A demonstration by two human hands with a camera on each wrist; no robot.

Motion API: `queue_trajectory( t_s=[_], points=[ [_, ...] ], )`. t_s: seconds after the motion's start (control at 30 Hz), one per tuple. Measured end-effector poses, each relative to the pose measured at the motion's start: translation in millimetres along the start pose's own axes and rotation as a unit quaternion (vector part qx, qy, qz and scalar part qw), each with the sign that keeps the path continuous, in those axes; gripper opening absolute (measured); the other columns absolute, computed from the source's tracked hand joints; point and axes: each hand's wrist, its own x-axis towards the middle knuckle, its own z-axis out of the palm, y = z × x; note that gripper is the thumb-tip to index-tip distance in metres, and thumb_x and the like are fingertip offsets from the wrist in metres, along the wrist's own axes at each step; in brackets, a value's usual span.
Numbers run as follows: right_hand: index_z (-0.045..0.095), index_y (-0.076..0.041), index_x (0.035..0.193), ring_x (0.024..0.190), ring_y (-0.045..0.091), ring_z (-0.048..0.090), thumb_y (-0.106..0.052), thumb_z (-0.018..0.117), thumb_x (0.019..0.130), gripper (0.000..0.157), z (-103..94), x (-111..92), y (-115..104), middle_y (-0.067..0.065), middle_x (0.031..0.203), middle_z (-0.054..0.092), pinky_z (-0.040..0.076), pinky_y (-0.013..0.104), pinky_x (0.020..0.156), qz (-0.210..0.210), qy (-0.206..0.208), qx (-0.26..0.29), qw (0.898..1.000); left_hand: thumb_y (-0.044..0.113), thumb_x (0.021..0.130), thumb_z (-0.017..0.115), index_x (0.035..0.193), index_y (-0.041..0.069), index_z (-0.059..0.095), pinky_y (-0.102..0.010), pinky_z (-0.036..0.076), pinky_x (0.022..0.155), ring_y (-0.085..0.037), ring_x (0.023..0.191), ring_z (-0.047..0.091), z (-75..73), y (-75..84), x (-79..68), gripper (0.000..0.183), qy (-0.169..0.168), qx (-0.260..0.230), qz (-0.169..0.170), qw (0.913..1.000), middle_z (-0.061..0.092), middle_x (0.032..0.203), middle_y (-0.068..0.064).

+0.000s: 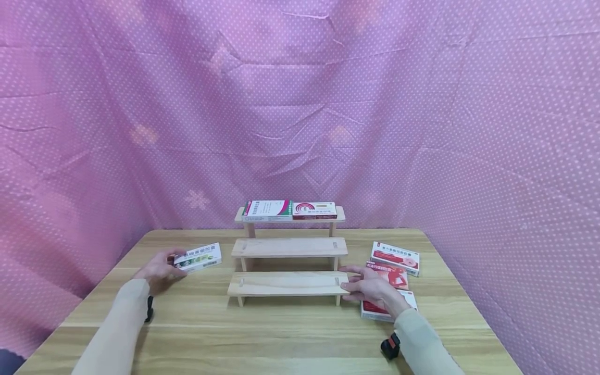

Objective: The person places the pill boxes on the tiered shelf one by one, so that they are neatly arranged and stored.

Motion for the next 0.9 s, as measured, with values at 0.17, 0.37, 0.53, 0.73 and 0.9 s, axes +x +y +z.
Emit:
queue_trajectory(
  t_s=[0.17,0.37,0.53,0.73,0.9],
  points=[
    [0.036,-0.004,0.149,0.097,0.025,0.065,-0.004,0.066,0.091,0.065,-0.4,0.6,1.5,0.016,0.112,0.054,0.059,0.04,0.091,0.006,0.005,0.004,1.0,0.007,0.068,0.084,0.139,-0.007,0.043,-0.028,0.041,0.088,-0.033,0.109,0.052,-0.3,-2.4,-1.1,0.083,-0.005,0.006,0.026,0.9996,0.052,0.128,-0.03],
    [0.038,-0.005,0.148,0.097,0.025,0.065,-0.005,0.067,0.09,0.065,-0.8,1.1,2.1,0.017,0.113,0.053,0.059,0.04,0.091,0.009,0.012,0.001,1.0,0.006,0.068,0.083,0.14,-0.008,0.041,-0.027,0.042,0.088,-0.032,0.109,0.054,-4.0,2.1,-3.5,0.084,-0.027,-0.007,0.051,0.9983,0.054,0.127,-0.028],
    [0.037,-0.004,0.149,0.096,0.025,0.065,-0.004,0.066,0.091,0.065,-0.4,0.2,0.6,0.016,0.112,0.054,0.06,0.039,0.09,0.009,0.009,0.0,1.0,0.007,0.068,0.083,0.14,-0.008,0.043,-0.029,0.045,0.088,-0.031,0.106,0.056,-9.0,12.4,-7.9,0.084,-0.039,0.021,0.085,0.9954,0.055,0.125,-0.027],
    [0.038,-0.005,0.149,0.096,0.024,0.065,-0.005,0.066,0.091,0.065,1.4,0.2,-3.4,0.016,0.112,0.052,0.06,0.038,0.09,0.014,0.016,-0.001,1.0,0.01,0.069,0.083,0.144,-0.003,0.04,-0.03,0.043,0.089,-0.032,0.108,0.054,-12.8,23.3,-15.7,0.087,-0.032,0.032,0.076,0.996,0.052,0.13,-0.026],
    [0.038,-0.005,0.149,0.097,0.024,0.065,-0.006,0.067,0.091,0.065,2.1,0.1,-4.3,0.017,0.113,0.053,0.059,0.039,0.09,0.016,0.016,-0.003,1.0,0.006,0.071,0.081,0.147,-0.001,0.036,-0.031,0.048,0.088,-0.035,0.109,0.054,-16.0,30.8,-24.7,0.088,-0.03,-0.002,0.077,0.9966,0.048,0.133,-0.027]
  ],
)
